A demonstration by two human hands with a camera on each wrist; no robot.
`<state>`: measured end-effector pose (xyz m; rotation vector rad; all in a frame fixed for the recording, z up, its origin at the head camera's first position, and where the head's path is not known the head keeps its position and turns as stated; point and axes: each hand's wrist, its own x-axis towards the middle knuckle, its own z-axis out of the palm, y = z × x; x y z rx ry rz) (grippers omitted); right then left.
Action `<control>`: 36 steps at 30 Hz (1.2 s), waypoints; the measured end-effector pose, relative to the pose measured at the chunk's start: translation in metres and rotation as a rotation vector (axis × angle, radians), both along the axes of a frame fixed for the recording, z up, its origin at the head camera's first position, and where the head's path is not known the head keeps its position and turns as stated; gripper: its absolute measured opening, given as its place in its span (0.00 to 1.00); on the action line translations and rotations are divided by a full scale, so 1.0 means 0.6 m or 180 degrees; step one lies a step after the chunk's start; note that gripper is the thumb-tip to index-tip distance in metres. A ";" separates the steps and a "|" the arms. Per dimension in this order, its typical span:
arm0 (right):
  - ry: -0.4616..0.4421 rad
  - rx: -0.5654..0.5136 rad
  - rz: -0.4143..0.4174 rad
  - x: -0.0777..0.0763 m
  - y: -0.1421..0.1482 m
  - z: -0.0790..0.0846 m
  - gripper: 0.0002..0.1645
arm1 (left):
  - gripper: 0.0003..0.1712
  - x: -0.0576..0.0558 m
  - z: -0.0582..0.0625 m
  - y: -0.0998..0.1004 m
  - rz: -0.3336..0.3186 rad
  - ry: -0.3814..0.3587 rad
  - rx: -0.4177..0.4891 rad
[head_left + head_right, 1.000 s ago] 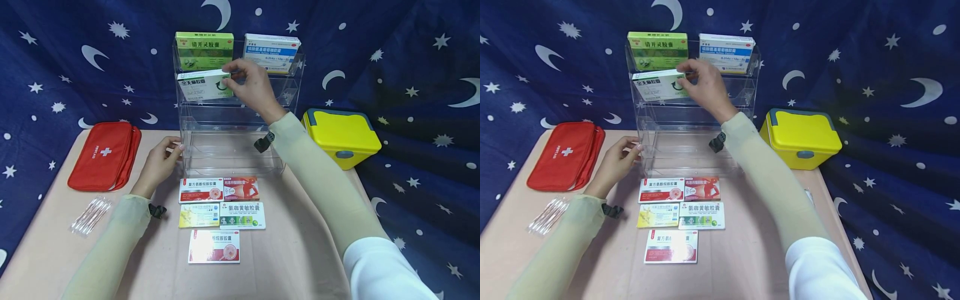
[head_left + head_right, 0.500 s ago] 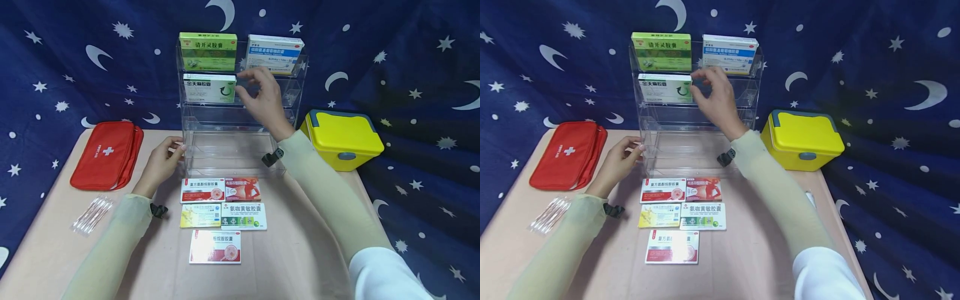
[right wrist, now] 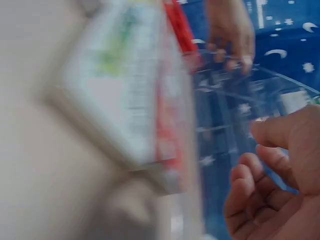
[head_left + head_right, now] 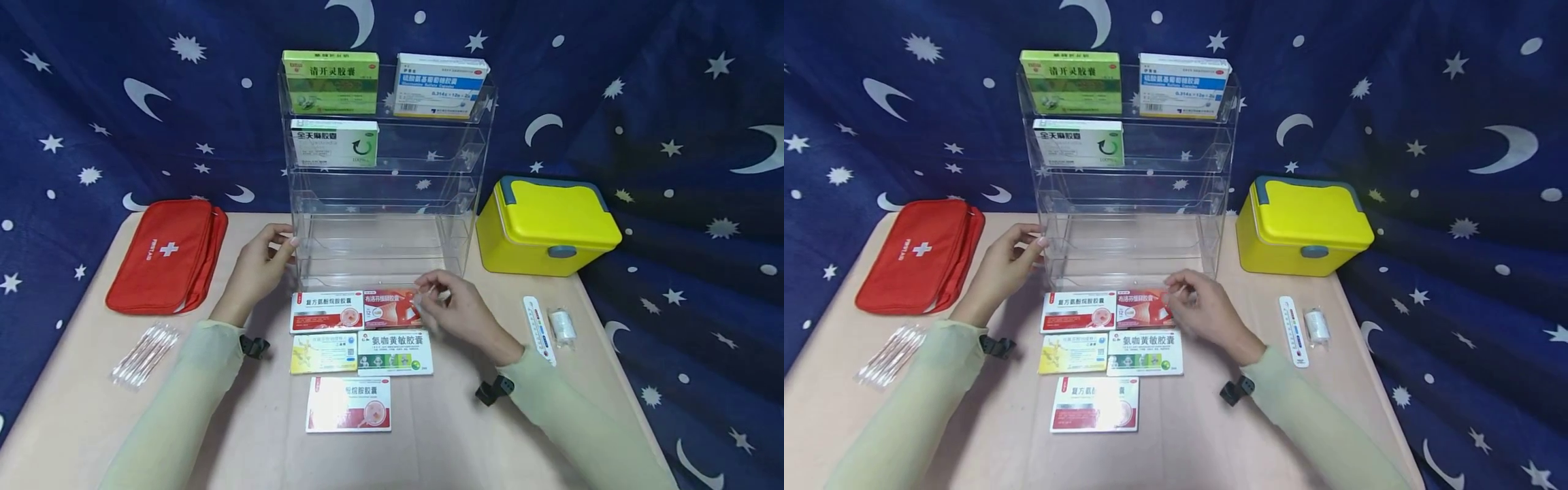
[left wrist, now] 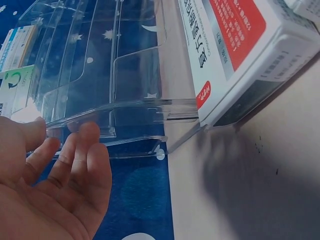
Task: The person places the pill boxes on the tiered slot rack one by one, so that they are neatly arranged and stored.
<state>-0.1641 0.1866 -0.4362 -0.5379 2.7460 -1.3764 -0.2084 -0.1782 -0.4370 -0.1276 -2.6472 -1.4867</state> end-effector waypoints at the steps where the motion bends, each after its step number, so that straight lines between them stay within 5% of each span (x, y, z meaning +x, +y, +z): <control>1: -0.0083 0.0044 -0.0015 0.013 0.007 -0.013 0.14 | 0.23 0.001 0.000 0.000 -0.0002 0.0002 0.0000; 6: -0.0324 0.0248 -0.0158 0.057 0.034 -0.061 0.18 | 0.23 0.001 -0.001 0.001 -0.0006 0.0017 0.0017; 13: -0.0578 0.0510 -0.0256 0.089 0.052 -0.083 0.23 | 0.23 0.001 -0.001 0.001 -0.0004 0.0000 0.0000; 29: -0.0489 0.0575 -0.0148 0.098 0.047 -0.096 0.23 | 0.23 0.001 -0.001 0.001 -0.0011 -0.0022 -0.0008; 36: -0.0406 0.0317 -0.0119 0.102 0.053 -0.097 0.22 | 0.22 0.001 -0.001 0.001 0.0024 -0.0030 -0.0017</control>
